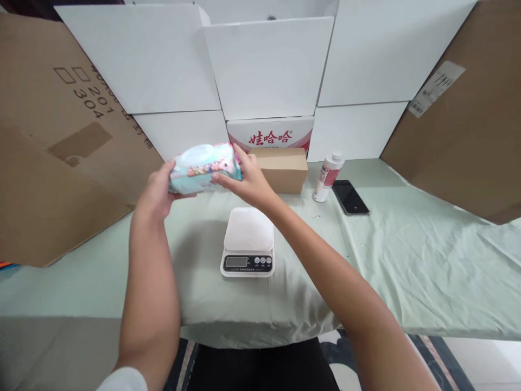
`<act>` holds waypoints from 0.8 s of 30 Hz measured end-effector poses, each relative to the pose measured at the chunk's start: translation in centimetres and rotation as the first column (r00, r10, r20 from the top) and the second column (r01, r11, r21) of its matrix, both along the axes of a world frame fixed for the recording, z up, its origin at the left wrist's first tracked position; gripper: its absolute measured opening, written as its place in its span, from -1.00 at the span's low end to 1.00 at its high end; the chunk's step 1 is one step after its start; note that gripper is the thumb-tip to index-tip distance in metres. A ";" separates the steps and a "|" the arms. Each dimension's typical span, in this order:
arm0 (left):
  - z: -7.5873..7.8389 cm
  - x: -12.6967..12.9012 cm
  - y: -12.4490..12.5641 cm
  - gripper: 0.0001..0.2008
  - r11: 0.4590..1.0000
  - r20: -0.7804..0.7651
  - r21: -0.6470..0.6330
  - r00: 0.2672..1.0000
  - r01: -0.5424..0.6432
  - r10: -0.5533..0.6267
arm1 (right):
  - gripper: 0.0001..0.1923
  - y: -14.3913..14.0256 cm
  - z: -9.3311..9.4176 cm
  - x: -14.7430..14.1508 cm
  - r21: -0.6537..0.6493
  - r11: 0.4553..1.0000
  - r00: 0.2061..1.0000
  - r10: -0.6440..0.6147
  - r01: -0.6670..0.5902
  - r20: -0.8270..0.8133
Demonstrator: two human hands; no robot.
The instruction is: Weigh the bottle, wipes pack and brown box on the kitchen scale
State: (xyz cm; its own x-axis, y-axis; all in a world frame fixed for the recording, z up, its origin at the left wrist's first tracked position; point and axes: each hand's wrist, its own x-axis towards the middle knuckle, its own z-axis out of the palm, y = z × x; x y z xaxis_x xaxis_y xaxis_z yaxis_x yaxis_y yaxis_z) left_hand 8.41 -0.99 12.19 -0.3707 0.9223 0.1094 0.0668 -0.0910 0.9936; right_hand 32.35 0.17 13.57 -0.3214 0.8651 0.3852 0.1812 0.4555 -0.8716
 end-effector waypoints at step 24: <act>-9.7 4.1 -6.5 -0.29 0.981 -0.359 0.189 0.932 0.032 0.038 | -0.18 -7.8 -12.6 9.4 0.091 0.907 0.911 -0.405 0.411 -0.079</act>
State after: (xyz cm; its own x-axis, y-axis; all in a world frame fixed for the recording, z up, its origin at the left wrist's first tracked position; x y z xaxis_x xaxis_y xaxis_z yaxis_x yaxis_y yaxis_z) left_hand 12.51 -7.52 2.49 -0.2764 0.8703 0.4076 0.4168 -0.2736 0.8668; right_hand 41.76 -7.64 0.98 0.0765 0.8702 0.4868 0.3218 0.4405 -0.8381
